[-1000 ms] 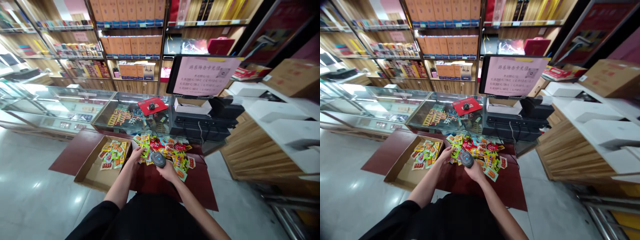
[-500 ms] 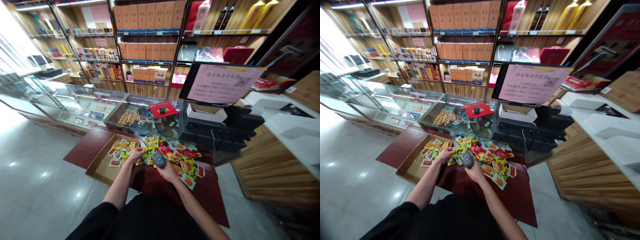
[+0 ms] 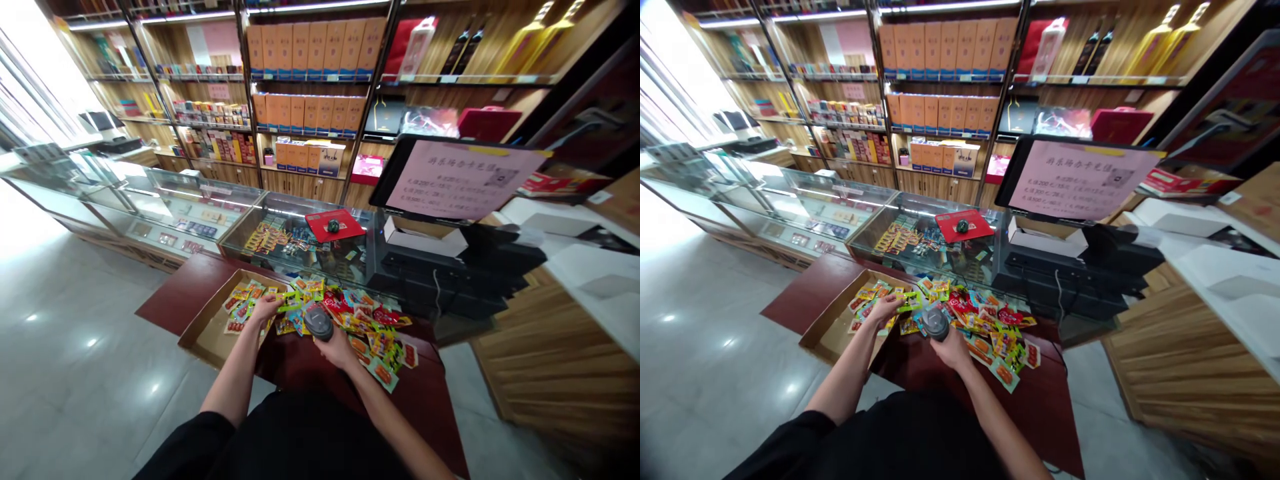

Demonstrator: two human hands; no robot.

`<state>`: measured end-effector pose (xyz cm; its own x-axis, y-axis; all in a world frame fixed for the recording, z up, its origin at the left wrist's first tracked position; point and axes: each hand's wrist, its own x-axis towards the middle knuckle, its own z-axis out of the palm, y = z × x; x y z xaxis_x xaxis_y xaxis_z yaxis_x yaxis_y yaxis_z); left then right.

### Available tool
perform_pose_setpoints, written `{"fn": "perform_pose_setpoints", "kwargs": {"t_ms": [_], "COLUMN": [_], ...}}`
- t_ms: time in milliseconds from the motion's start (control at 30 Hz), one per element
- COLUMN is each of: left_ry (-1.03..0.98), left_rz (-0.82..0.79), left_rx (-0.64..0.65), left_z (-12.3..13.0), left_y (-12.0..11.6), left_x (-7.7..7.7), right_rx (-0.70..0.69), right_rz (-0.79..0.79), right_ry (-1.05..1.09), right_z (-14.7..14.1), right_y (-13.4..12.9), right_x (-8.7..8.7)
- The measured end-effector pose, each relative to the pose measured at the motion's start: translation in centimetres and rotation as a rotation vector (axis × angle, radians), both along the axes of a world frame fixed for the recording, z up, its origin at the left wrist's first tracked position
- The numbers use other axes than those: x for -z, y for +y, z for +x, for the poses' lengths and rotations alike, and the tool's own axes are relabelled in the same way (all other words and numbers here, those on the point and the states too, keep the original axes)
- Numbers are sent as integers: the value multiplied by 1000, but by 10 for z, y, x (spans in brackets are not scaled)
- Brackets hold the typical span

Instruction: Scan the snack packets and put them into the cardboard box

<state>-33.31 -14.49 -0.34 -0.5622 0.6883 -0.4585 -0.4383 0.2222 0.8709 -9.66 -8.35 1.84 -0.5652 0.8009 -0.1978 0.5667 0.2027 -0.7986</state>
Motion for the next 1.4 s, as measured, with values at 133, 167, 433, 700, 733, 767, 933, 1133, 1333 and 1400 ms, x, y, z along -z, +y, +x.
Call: {"fn": "perform_pose_setpoints", "kwargs": {"t_ms": [133,167,433,700,733,767,933,1133,1333,1400], "left_ry": [-51,-77,-115,-109,-99,-85,-26,144,344,392], "left_rz": [42,60,28,-95,-107,-125,-246,-311,-319,-310], "left_rx": [-211,-274,-364,69,149,226,470,600,545,527], "left_z": [-39,-47,-46,56,71,87,165,238,275,282], "left_y": [-19,-23,-9,77,87,96,131,154,170,174], "left_x": [-10,-13,-14,23,28,33,60,90,107,109], "right_rx": [-29,-35,-12,213,251,287,455,594,670,684], "right_rz": [-15,-19,-43,-85,-95,-105,-150,-172,-184,-190], "right_ry": [19,24,13,-70,-80,-90,-113,-90,-70,-67], "right_z": [-9,-10,-4,66,78,90,145,195,224,229], "right_y": [1,1,11,32,34,35,40,40,41,41], "right_x": [-1,-1,3,7,8,9,17,21,21,22]}}
